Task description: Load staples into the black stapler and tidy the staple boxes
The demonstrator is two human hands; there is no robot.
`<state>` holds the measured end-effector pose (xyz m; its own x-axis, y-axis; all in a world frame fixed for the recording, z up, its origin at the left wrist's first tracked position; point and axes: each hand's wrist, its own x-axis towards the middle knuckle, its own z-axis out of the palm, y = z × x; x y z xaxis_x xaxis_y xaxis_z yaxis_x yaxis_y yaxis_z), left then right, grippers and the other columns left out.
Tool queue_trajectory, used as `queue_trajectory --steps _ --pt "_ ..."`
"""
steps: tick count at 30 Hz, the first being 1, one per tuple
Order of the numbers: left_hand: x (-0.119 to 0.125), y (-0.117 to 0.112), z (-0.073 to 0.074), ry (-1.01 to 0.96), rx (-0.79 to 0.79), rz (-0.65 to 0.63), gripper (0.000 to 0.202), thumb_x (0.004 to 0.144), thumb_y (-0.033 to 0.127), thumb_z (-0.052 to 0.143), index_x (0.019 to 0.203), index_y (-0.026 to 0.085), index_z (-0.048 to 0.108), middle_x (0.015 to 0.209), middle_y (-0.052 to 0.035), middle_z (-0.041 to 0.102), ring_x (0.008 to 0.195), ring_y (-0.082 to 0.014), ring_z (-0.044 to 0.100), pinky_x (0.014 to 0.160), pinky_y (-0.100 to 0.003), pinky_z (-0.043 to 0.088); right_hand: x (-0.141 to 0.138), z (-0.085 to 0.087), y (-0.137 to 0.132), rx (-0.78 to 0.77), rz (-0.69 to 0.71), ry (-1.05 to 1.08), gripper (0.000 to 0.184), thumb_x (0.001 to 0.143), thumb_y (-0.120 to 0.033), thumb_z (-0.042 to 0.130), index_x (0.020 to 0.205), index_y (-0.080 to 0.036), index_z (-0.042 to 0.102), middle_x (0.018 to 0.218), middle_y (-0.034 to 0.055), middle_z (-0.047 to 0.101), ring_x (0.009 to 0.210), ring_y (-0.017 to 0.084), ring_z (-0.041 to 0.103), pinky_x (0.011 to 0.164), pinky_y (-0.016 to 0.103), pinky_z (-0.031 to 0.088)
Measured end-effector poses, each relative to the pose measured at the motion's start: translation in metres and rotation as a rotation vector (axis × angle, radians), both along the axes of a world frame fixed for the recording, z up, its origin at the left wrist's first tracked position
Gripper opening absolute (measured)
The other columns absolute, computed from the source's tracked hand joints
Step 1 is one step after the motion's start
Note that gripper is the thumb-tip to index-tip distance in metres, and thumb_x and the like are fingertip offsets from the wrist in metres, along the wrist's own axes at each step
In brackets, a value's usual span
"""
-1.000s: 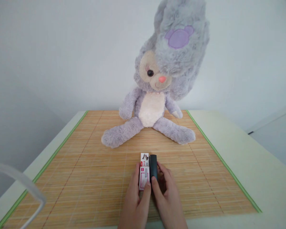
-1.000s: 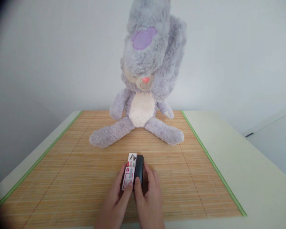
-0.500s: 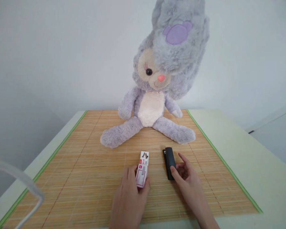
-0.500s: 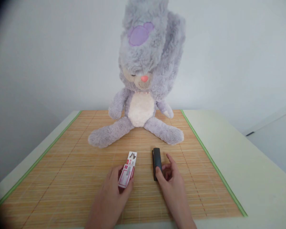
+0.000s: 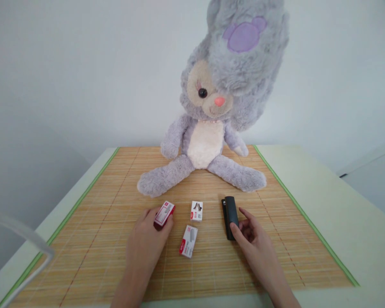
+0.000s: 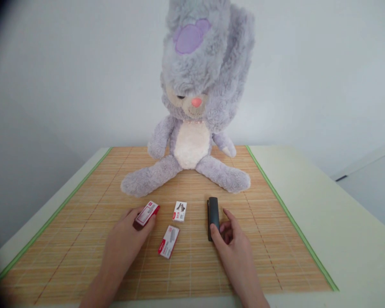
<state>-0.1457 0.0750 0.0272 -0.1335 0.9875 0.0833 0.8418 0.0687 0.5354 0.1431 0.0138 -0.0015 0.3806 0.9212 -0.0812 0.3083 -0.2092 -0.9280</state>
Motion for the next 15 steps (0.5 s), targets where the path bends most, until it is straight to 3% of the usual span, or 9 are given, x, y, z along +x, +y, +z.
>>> queue_trajectory --steps 4,12,15 --pt "-0.002 0.001 -0.004 -0.029 0.091 0.037 0.037 0.096 0.050 0.056 0.122 0.026 0.070 0.117 -0.0053 0.067 0.103 -0.0248 0.068 0.092 -0.039 0.053 0.004 0.003 0.001 -0.028 0.053 -0.032 0.066 0.091 -0.059 0.068 0.143 -0.020 0.057 0.086 0.0008 0.066 0.075 0.021 0.063 0.071 0.036 0.051" --pt "-0.012 -0.057 -0.019 -0.020 0.083 0.023 0.048 0.093 0.055 0.058 0.131 0.025 0.059 0.120 -0.0076 0.067 0.111 -0.0293 0.065 0.098 -0.046 0.052 0.005 0.007 0.001 -0.048 0.081 -0.057 0.065 0.091 -0.059 0.067 0.143 -0.020 0.058 0.086 0.0018 0.066 0.074 0.021 0.063 0.070 0.036 0.051" --pt "-0.009 -0.065 -0.026 0.030 0.057 0.021 0.047 0.092 0.054 0.058 0.127 0.022 0.059 0.116 -0.0090 0.070 0.109 -0.0313 0.066 0.096 -0.049 0.051 0.004 0.007 0.001 -0.066 0.088 -0.068 0.064 0.092 -0.060 0.065 0.142 -0.021 0.058 0.085 0.0010 0.065 0.073 0.021 0.062 0.069 0.036 0.050"
